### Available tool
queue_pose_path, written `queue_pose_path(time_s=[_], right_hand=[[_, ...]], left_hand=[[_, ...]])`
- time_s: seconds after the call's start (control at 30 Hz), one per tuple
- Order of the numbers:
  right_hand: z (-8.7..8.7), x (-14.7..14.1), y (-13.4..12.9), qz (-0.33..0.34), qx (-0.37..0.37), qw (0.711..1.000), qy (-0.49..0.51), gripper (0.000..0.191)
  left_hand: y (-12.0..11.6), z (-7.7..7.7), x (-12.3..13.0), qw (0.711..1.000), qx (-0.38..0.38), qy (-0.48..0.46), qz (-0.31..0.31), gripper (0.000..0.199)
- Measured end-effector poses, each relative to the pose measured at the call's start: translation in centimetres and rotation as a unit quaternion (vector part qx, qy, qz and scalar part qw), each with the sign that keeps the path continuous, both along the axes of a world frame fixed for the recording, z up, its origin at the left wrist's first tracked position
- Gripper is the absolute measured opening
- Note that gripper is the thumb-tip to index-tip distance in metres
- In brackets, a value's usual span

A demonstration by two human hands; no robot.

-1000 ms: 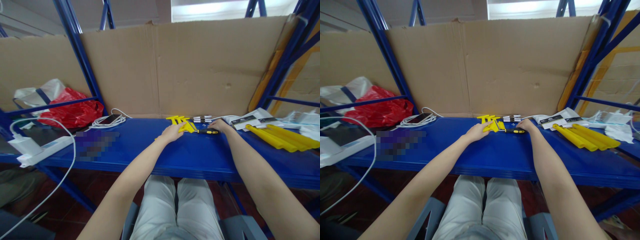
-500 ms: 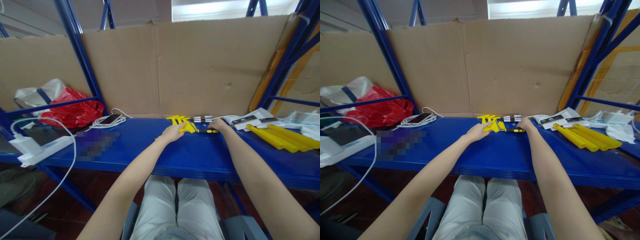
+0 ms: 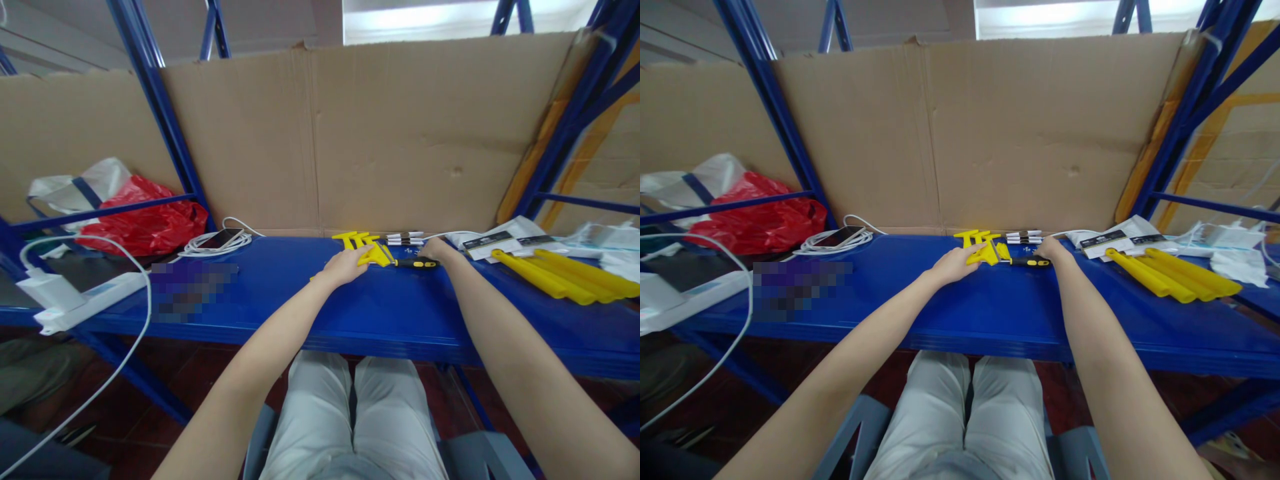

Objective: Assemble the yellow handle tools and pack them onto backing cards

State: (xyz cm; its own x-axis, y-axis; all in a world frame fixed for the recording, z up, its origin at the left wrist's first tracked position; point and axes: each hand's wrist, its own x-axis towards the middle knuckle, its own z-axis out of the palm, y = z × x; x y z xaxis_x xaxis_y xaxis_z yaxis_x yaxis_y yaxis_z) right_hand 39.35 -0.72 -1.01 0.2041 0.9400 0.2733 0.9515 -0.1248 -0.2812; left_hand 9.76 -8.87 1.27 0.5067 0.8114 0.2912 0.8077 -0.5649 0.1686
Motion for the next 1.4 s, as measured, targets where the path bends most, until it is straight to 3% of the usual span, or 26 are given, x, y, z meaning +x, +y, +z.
queue_pose_path(time_s=[0.1,0.3,0.47,0.53,0.7,0.8,0.9,1.03,1.4], right_hand=[[0.6,-0.7,-0.8,-0.037,-0.056,0.997,-0.026,0.011],[1.2,-1.2,-2.2,-0.013,-0.035,0.998,-0.048,0.015],[1.8,-2.1,-3.5,-0.017,-0.025,0.996,-0.083,0.022],[2.3,-2.7,-3.9,-0.015,-0.015,0.995,-0.098,0.025],[3.3,-4.7,-4.6,0.032,0.046,0.998,-0.041,0.022],[3.7,-6.3,-4.8,0.117,0.069,0.989,0.057,0.016],[3.6,-8.1,-5.0,0.201,0.081,0.968,0.129,0.012],[3.1,-10.0,-5.2,0.266,0.071,0.942,0.193,0.007],[3.1,-10.6,-5.6,0.308,0.092,0.914,0.246,0.010]], left_hand=[[0.0,0.0,0.0,1.000,-0.002,0.001,0.001,0.059],[0.0,0.0,0.0,1.000,-0.013,-0.024,0.000,0.057],[0.1,0.8,-0.2,0.982,-0.067,-0.170,-0.052,0.053],[0.0,1.4,-0.2,0.952,-0.151,-0.259,-0.056,0.051],[-0.3,2.0,-0.2,0.828,-0.347,-0.433,-0.075,0.020],[-0.1,1.7,-0.2,0.796,-0.402,-0.449,-0.061,0.005],[0.2,1.5,-0.3,0.787,-0.430,-0.438,-0.058,0.009],[0.0,1.5,-0.3,0.785,-0.439,-0.431,-0.066,0.009],[0.1,1.5,-0.3,0.758,-0.463,-0.452,-0.082,0.013]])
